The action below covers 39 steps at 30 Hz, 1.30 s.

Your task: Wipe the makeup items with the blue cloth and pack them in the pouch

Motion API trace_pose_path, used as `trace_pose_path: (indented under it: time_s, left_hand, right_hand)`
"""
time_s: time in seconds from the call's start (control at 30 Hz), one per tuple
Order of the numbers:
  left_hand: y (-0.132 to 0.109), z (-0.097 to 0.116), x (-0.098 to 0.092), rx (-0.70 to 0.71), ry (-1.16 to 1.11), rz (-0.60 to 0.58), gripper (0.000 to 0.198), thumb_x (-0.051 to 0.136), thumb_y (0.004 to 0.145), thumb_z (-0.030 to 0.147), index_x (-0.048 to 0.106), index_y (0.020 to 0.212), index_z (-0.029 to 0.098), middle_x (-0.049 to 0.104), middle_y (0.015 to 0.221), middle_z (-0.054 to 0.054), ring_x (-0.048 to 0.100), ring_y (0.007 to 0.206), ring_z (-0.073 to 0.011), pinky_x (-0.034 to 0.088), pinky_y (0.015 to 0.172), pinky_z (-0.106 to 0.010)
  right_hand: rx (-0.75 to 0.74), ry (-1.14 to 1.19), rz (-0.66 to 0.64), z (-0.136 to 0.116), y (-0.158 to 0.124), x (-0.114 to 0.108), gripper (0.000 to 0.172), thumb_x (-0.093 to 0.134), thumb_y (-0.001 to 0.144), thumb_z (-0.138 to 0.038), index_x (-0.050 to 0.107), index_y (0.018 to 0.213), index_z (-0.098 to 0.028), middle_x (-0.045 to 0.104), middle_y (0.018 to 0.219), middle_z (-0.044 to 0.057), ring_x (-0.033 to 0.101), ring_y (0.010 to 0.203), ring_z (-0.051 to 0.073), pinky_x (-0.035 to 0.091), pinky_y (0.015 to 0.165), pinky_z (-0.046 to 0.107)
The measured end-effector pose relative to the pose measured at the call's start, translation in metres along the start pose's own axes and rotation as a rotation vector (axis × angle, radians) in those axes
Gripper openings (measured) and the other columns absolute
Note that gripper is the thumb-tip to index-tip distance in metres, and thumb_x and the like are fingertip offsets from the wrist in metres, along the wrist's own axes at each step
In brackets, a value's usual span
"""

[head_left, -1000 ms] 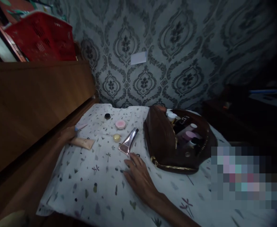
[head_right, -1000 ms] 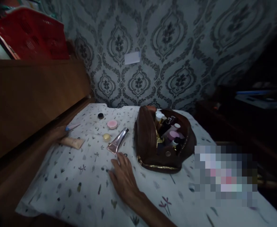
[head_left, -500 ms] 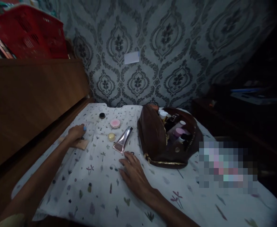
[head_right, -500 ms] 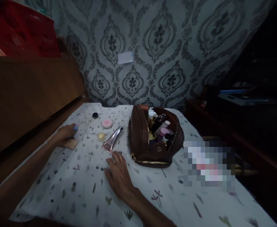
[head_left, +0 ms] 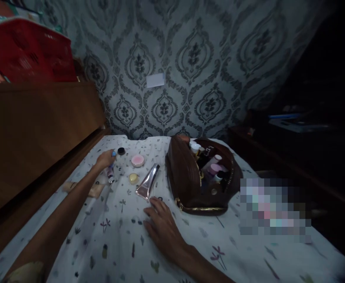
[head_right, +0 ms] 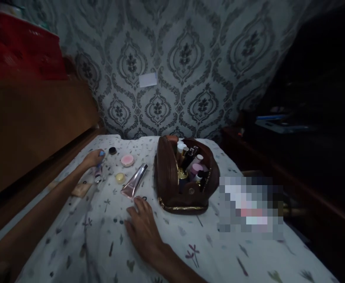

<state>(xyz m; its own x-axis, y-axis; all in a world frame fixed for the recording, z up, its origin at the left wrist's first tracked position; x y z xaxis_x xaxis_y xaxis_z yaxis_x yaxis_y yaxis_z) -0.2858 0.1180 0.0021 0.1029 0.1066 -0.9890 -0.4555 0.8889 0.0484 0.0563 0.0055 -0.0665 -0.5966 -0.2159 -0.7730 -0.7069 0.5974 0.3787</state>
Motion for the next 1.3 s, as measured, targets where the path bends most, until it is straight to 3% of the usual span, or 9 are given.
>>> trace_pose_path:
  time_s: [0.23,0.47,0.73,1.07,1.2,1.3]
  left_hand:
    - [0.045,0.042,0.017,0.002,0.127,0.035,0.039,0.062,0.094,0.037,0.057,0.127,0.018,0.06,0.128,-0.01,0.063,0.108,-0.0245,0.055,0.09,-0.047]
    - [0.047,0.045,0.026,0.042,0.237,-0.016,0.039,0.059,0.095,0.039,0.056,0.127,0.017,0.062,0.124,-0.01,0.064,0.104,-0.0234,0.055,0.088,-0.045]
    - [0.03,0.034,0.032,0.123,0.271,-0.057,0.037,0.044,0.09,0.033,0.058,0.119,0.016,0.065,0.108,-0.016,0.069,0.091,-0.0316,0.051,0.073,-0.037]
    - [-0.006,0.029,0.035,0.325,0.089,-0.101,0.05,0.044,0.075,0.052,0.057,0.116,0.027,0.069,0.108,-0.011,0.067,0.103,-0.0327,0.053,0.09,-0.042]
    - [-0.029,0.02,0.027,0.383,-0.09,-0.053,0.05,0.05,0.067,0.07,0.057,0.108,0.042,0.073,0.108,0.002,0.067,0.105,-0.0341,0.052,0.093,-0.046]
    - [-0.056,0.015,0.023,0.433,-0.19,-0.047,0.044,0.055,0.066,0.072,0.058,0.106,0.055,0.073,0.11,0.013,0.066,0.111,-0.0338,0.054,0.093,-0.048]
  right_hand:
    - [0.055,0.076,-0.011,0.003,-0.002,0.001,0.024,0.058,0.088,-0.016,0.062,0.111,-0.019,0.052,0.144,0.013,0.041,0.139,0.029,0.035,0.117,0.049]
    - [0.058,0.119,-0.058,0.004,0.002,0.002,0.025,0.062,0.087,-0.027,0.065,0.108,-0.015,0.054,0.139,0.015,0.039,0.138,0.029,0.03,0.118,0.045]
    - [0.029,0.002,-0.052,0.002,0.003,-0.004,0.027,0.063,0.086,-0.034,0.064,0.106,-0.015,0.056,0.132,0.016,0.045,0.129,0.03,0.037,0.112,0.046]
    - [-0.033,-0.132,0.002,0.003,0.006,0.002,0.029,0.063,0.087,-0.04,0.065,0.098,-0.013,0.059,0.117,0.016,0.05,0.116,0.03,0.045,0.101,0.046]
    - [-0.062,-0.154,0.047,0.002,0.004,0.0,0.027,0.061,0.088,-0.04,0.064,0.096,-0.015,0.061,0.114,0.015,0.051,0.111,0.029,0.046,0.096,0.045]
    - [-0.071,-0.144,0.079,0.001,0.001,-0.005,0.026,0.059,0.09,-0.04,0.063,0.096,-0.015,0.061,0.112,0.015,0.052,0.11,0.028,0.047,0.094,0.044]
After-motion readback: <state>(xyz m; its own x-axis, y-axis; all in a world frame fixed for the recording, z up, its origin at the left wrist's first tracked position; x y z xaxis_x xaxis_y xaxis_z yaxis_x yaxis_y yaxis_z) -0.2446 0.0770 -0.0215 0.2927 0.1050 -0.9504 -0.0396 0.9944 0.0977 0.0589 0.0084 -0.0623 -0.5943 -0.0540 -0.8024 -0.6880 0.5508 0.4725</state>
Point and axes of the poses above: each hand's wrist, its own y-axis towards the middle knuckle, its own x-axis out of the palm, z = x × y, the point moved 6 cm from there along y, towards the middle knuckle
